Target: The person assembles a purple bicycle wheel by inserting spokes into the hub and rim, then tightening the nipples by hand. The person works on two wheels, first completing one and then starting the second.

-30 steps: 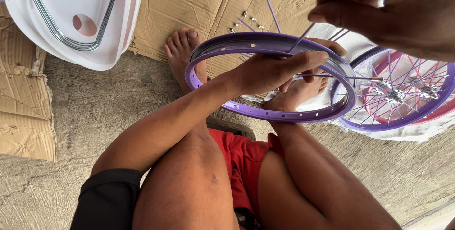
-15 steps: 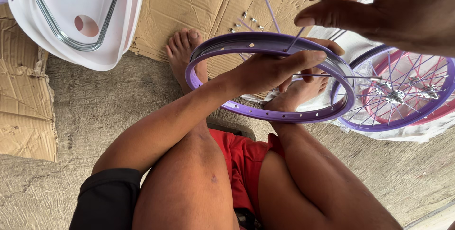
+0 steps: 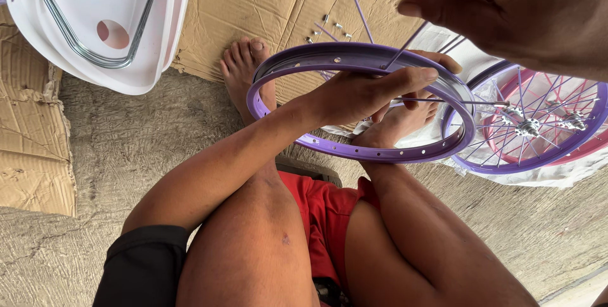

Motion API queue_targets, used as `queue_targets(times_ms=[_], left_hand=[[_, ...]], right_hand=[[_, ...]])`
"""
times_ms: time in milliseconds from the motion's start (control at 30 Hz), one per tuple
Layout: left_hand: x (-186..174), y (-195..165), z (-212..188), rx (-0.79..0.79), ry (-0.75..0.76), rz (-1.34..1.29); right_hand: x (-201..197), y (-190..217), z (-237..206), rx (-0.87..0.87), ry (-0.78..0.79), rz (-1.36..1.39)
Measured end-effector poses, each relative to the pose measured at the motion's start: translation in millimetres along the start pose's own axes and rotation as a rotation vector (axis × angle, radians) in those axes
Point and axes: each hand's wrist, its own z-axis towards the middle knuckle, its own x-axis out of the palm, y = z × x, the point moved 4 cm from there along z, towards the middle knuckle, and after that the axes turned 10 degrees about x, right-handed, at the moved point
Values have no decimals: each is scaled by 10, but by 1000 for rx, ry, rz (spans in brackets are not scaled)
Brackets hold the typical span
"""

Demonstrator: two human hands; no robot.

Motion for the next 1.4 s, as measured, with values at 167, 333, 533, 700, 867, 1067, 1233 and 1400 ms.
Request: queue_targets(times_ms=[167,333,533,700,867,1067,1233,1400], left_hand=[[6,19,22,32,-6,-13],[-12,25,18,43,-8,10],[-37,51,5,48,3,24],[-52,48,-6,28,-38,24],[-113,-13,54,17,-46,24],[-208,184,135,-68,-158,72],[-280,426,90,92,-106,76],[-396,725,31,-4,-76,118]], right_hand=[[45,-85,-10,139,64,-16],[-49,59,-65,-209,-99,-12],[-8,29,-29,-36,-14,-93],[48,-140,-110,92,-37,73],[86,-320,-460,111,-129,279],[647,-478,-848,234,-243,507],[1047,-732,-863,149,-311,782],[1343,-934,-789,99,-391,988]])
